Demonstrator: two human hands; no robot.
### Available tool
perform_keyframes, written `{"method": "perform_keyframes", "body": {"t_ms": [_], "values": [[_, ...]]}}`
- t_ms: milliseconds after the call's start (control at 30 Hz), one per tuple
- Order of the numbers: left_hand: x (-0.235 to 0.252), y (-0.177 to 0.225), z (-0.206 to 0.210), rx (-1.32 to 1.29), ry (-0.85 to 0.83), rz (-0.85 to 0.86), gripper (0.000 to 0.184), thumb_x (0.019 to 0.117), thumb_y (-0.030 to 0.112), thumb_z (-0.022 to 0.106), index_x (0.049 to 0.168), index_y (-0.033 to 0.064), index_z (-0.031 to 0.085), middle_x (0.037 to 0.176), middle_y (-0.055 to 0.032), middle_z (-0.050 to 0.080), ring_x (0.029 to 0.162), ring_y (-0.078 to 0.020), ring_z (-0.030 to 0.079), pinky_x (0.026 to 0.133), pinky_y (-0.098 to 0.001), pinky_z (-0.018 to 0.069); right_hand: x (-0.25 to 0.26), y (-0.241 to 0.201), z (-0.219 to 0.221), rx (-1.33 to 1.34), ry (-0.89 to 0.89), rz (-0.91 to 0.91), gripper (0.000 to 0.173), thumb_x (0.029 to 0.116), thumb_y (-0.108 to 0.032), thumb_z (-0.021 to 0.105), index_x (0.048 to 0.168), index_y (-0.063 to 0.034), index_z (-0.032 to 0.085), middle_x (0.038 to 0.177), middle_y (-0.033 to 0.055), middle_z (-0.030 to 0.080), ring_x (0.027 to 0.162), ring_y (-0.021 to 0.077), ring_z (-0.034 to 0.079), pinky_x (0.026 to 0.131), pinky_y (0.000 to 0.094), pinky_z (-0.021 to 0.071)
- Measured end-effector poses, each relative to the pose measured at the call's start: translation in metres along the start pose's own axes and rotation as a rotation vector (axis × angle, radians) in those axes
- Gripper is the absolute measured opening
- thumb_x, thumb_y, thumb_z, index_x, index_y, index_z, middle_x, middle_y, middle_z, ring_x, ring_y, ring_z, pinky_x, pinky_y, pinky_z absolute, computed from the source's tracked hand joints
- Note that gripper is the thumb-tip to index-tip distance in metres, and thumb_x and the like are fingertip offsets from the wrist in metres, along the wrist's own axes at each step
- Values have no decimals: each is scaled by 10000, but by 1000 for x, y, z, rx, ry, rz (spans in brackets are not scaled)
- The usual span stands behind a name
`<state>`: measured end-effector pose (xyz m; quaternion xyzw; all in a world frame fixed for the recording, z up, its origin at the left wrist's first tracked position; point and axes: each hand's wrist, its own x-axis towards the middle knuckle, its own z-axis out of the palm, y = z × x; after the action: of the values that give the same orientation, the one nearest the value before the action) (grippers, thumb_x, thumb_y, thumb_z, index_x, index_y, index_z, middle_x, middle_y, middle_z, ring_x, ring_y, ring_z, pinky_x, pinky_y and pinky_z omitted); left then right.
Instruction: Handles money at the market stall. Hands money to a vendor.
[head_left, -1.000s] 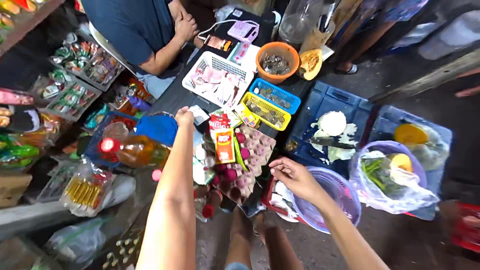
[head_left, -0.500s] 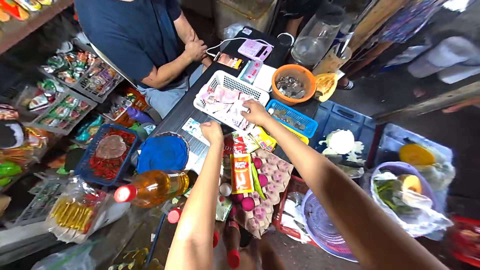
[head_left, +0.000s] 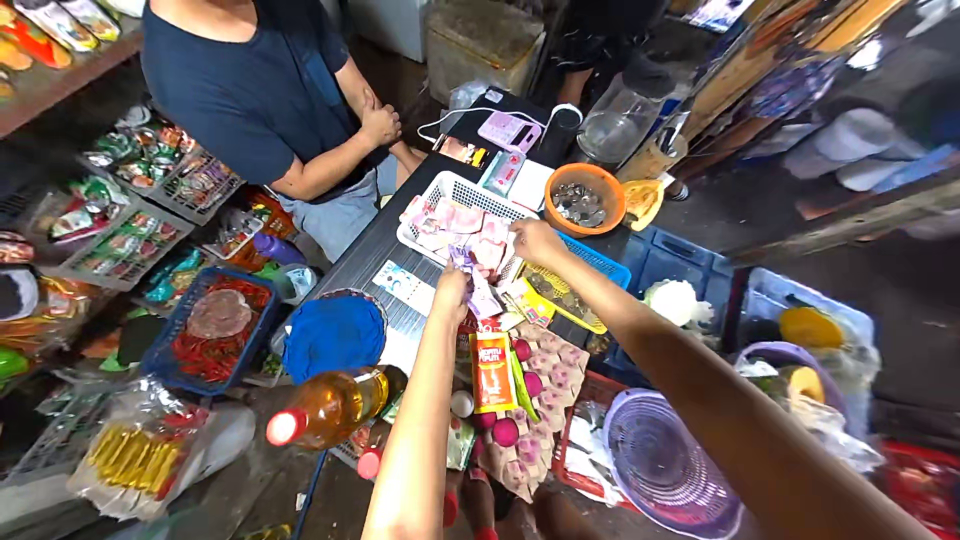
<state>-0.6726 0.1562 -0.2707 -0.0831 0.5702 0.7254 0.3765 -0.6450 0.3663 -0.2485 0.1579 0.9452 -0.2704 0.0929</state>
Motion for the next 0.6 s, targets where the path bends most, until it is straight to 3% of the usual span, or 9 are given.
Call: {"method": "perform_keyframes", "body": {"t_ms": [67,133,167,267,400,500,600], "values": [[3,-1,-2,-85,86,-38,375,1004,45,462,1377,59,482,1029,-138,675,814,-209,669,708,-377,565,47,12,12,-145,7,241,338,940,-112,617,1252,-4,689,1298,284,629,1249,479,575,987,681,469],[3,0,-3,-162,189,-81,176,1018,135,521,1138,26,590,865,-99,654,700,-174,641,631,-324,548,69,8,22,-219,-52,366,294,937,-151,633,1147,45,694,1253,291,647,1207,473,607,931,679,493],[1,2,-4,-178,218,-92,151,1014,149,536,1077,25,596,834,-85,637,686,-162,629,623,-311,542,73,0,25,-193,-78,418,316,939,-159,630,1140,81,670,1256,303,637,1196,472,612,915,678,496],[-6,7,-6,-153,261,-103,171,1020,161,545,1100,20,601,866,-87,646,720,-161,637,646,-314,541,81,-11,30,36,-52,557,380,926,-176,641,1179,106,622,1266,299,621,1164,430,635,921,637,512],[-7,9,-10,-143,249,-96,167,1005,147,557,1108,24,602,881,-90,645,743,-173,645,664,-323,551,83,-7,30,223,105,668,557,852,-250,770,1265,90,612,1360,304,574,1291,442,554,1029,635,463],[-9,10,-7,-96,204,-96,235,1021,122,525,1218,-3,550,927,-128,633,781,-211,658,688,-360,573,76,10,18,388,203,584,518,824,-325,860,1175,24,709,1253,282,645,1191,434,610,1000,623,485],[-12,12,4,-154,169,-141,255,1043,172,502,1225,-2,544,969,-151,651,846,-247,678,720,-393,576,66,27,-2,522,269,487,486,861,-340,836,1178,5,706,1173,246,673,1073,383,642,956,586,500]]}}
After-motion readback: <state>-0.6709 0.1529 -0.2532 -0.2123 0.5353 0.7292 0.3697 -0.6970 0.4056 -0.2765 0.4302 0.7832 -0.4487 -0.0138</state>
